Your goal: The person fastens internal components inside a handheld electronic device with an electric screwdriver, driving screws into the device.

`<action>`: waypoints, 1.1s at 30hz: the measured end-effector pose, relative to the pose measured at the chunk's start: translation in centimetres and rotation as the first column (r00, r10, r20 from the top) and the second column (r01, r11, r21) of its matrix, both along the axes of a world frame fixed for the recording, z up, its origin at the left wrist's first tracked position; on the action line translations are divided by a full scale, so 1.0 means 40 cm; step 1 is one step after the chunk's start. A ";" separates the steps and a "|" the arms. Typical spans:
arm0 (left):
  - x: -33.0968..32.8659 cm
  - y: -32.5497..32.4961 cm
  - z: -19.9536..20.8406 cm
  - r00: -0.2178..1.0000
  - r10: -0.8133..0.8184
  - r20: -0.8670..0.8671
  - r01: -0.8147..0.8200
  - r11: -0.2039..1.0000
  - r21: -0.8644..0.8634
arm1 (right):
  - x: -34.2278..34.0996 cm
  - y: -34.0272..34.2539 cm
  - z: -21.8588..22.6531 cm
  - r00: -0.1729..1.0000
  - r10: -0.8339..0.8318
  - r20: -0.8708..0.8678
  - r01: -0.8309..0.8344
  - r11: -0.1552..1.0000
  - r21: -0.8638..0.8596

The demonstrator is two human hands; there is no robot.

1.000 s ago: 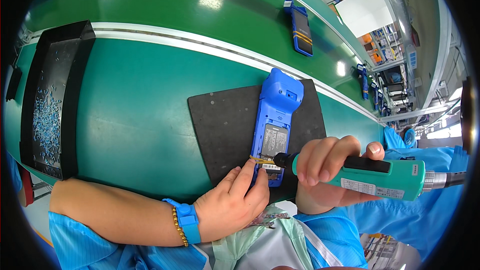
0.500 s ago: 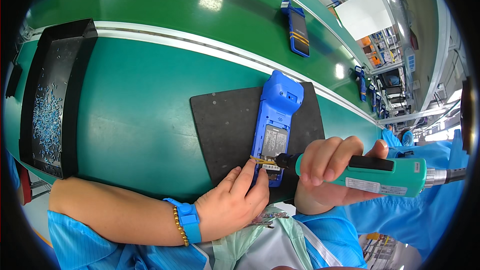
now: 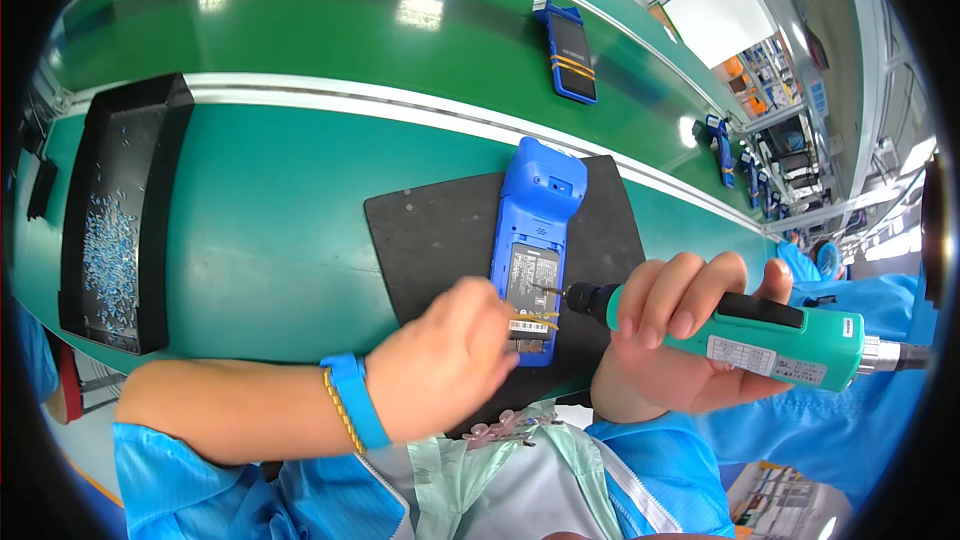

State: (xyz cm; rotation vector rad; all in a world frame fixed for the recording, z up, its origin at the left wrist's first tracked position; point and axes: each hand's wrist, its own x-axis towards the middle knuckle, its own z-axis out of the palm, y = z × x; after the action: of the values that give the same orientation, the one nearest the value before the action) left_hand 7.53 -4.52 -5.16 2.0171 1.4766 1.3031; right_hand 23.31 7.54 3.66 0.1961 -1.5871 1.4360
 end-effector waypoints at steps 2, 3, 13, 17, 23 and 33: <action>-0.013 0.037 0.004 0.991 0.054 0.126 -0.041 0.993 -0.107 | 0.009 0.002 0.005 0.997 -0.053 -0.059 0.052 0.999 -0.016; -0.016 0.049 0.000 0.994 0.043 0.104 -0.032 0.994 -0.108 | 0.016 0.007 0.008 0.996 -0.068 -0.058 0.067 0.998 -0.011; 0.003 0.065 0.027 0.993 0.104 0.059 -0.085 0.961 -0.262 | 0.057 0.055 0.015 0.995 -0.001 -0.100 -0.001 1.000 -0.025; -0.023 0.086 0.033 0.998 0.014 -0.059 -0.030 0.964 -0.263 | 0.058 0.056 0.014 0.997 0.023 -0.080 -0.033 0.992 -0.122; -0.026 0.119 0.075 0.956 -0.096 -0.277 0.009 0.953 -0.302 | 0.058 0.069 -0.005 0.996 -0.003 -0.088 -0.006 0.995 -0.097; 0.015 0.109 0.044 0.780 -0.083 -0.620 -0.095 0.964 -0.248 | 0.057 0.091 -0.019 0.992 -0.104 -0.070 0.099 0.992 -0.078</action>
State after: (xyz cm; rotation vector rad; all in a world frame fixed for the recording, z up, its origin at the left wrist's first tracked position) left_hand 8.11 -0.18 -3.41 2.3674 1.8017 0.3710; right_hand 25.57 11.20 2.90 0.1212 -1.4605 1.3913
